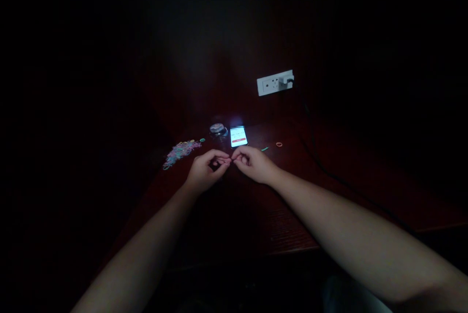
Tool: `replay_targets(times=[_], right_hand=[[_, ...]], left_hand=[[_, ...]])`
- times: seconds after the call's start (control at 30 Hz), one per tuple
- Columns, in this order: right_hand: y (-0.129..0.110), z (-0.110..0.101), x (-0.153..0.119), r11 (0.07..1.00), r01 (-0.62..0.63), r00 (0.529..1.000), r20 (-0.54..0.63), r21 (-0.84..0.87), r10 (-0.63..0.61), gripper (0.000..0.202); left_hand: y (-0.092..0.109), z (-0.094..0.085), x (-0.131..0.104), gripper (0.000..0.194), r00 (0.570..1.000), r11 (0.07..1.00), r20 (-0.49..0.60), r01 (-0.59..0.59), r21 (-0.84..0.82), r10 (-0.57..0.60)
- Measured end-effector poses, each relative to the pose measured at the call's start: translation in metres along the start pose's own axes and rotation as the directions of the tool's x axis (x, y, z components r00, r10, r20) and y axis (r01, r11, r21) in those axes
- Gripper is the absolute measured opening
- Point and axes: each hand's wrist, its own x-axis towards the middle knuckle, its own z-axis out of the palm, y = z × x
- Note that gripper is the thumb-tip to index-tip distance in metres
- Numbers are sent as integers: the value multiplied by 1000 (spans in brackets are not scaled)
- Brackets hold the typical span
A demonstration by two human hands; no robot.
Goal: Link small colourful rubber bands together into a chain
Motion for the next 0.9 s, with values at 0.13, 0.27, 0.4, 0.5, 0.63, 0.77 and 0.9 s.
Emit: replay_targets(times=[0.13, 0.27, 0.4, 0.5, 0.63, 0.77, 0.9], right_hand=[[0, -1, 0, 1000, 3, 1000, 3, -4, -3, 8], [2, -3, 0, 999, 32, 999, -15, 23, -32, 11], [0, -6, 0, 995, 93, 995, -22, 19, -93, 18], [-3, -8, 0, 990, 139, 990, 1, -7, -139, 19], [-4, -8, -1, 987, 158, 987, 24, -20, -158, 22], [-3, -4, -2, 988, 153, 988, 34, -22, -152, 24], [-3, -1, -1, 989, 141, 990, 33, -51, -139, 15]], left_hand=[[1, 0, 0, 19, 1000, 1000, 10, 10, -9, -10], [1, 1, 0, 19, 999, 998, 10, 48, -38, -48], [3, 2, 0, 22, 996, 994, 21, 83, -66, -82], [6, 2, 1, 29, 994, 990, 25, 111, -85, -109], [9, 2, 0, 34, 990, 986, 46, 135, -92, -131], [8, 4, -1, 38, 983, 978, 84, 170, -118, -161], [6, 6, -1, 40, 979, 970, 95, 194, -149, -182]])
